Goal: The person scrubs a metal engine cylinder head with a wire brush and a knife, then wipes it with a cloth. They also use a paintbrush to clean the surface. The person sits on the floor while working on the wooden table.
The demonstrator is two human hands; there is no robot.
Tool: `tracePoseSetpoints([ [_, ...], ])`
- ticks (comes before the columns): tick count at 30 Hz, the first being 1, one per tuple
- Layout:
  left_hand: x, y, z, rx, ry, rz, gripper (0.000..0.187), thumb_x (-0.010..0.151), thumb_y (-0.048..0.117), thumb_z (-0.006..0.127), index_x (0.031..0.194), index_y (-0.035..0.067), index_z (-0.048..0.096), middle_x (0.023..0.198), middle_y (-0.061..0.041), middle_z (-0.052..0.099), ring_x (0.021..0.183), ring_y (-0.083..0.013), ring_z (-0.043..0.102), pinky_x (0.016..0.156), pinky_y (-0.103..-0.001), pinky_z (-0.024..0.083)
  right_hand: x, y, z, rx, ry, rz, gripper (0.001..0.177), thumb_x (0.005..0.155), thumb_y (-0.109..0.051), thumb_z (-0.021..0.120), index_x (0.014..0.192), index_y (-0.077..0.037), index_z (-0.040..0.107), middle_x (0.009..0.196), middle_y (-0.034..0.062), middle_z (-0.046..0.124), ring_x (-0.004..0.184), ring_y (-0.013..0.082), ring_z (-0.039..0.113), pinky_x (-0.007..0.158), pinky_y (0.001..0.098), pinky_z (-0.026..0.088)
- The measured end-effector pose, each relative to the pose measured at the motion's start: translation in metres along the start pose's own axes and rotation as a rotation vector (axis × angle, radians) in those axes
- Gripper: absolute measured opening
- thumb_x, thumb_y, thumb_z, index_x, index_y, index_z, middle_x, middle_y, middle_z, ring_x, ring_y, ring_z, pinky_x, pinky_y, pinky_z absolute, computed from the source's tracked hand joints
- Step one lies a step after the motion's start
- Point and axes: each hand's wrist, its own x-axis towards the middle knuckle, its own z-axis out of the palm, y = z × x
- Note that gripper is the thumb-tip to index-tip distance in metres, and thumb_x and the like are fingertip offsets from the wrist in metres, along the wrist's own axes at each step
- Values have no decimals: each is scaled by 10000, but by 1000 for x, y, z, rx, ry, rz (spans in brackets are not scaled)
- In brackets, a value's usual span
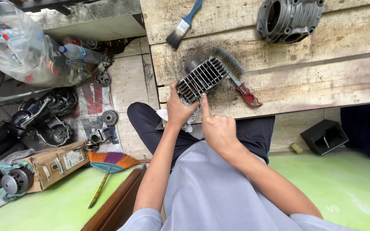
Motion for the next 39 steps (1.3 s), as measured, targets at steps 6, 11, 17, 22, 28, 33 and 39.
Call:
tracePoseSetpoints([
  [6,0,-5,-4,-23,-24,9,881,642,260,840,1368,204,345,1173,-265,669,1084,-534,664,927,-644,545,-6,3,-13,48,-6,1,688,840,-167,587,1505,-50,461,440,93,601,379,262,654,401,396,537],
  [11,-7,-5,-6,0,-18,14,885,635,302,837,1366,219,344,1176,-257,667,1074,-550,656,909,-669,531,-4,2,5,-8,12,-1,722,815,-148,602,1517,-66,456,452,75,601,387,243,653,408,394,537],
  [17,-5,-8,-3,-11,-25,18,880,644,281,829,1374,201,346,1192,-261,659,1097,-544,653,923,-657,537,17,26,-11,37,-114,-32,597,888,-195,579,1479,-180,503,521,120,646,490,296,697,446,456,553],
  [22,-3,-5,-3,-1,-30,36,891,650,273,823,1385,196,326,1202,-261,657,1112,-540,649,940,-652,534,41,49,-38,154,-211,-46,443,920,-296,493,1344,-282,619,615,196,680,657,409,745,592,540,584],
  [28,-3,-4,-4,1,-18,2,888,638,305,822,1378,207,341,1201,-244,672,1104,-523,657,944,-644,527,15,36,-34,66,-188,-75,558,901,-192,529,1459,-201,512,564,186,661,587,385,737,537,529,578],
  [33,-4,5,-9,-21,-26,13,886,651,286,822,1394,186,352,1215,-266,666,1114,-533,653,951,-639,532,12,30,-20,28,-77,-80,576,902,-157,553,1475,-186,506,548,177,662,542,355,725,505,484,572],
  [39,-6,0,-7,-16,-30,18,901,655,307,819,1411,198,340,1211,-277,659,1105,-550,642,937,-661,522,40,67,-62,198,-254,-189,409,952,-216,577,1356,-207,641,683,263,727,694,421,756,661,532,599],
])
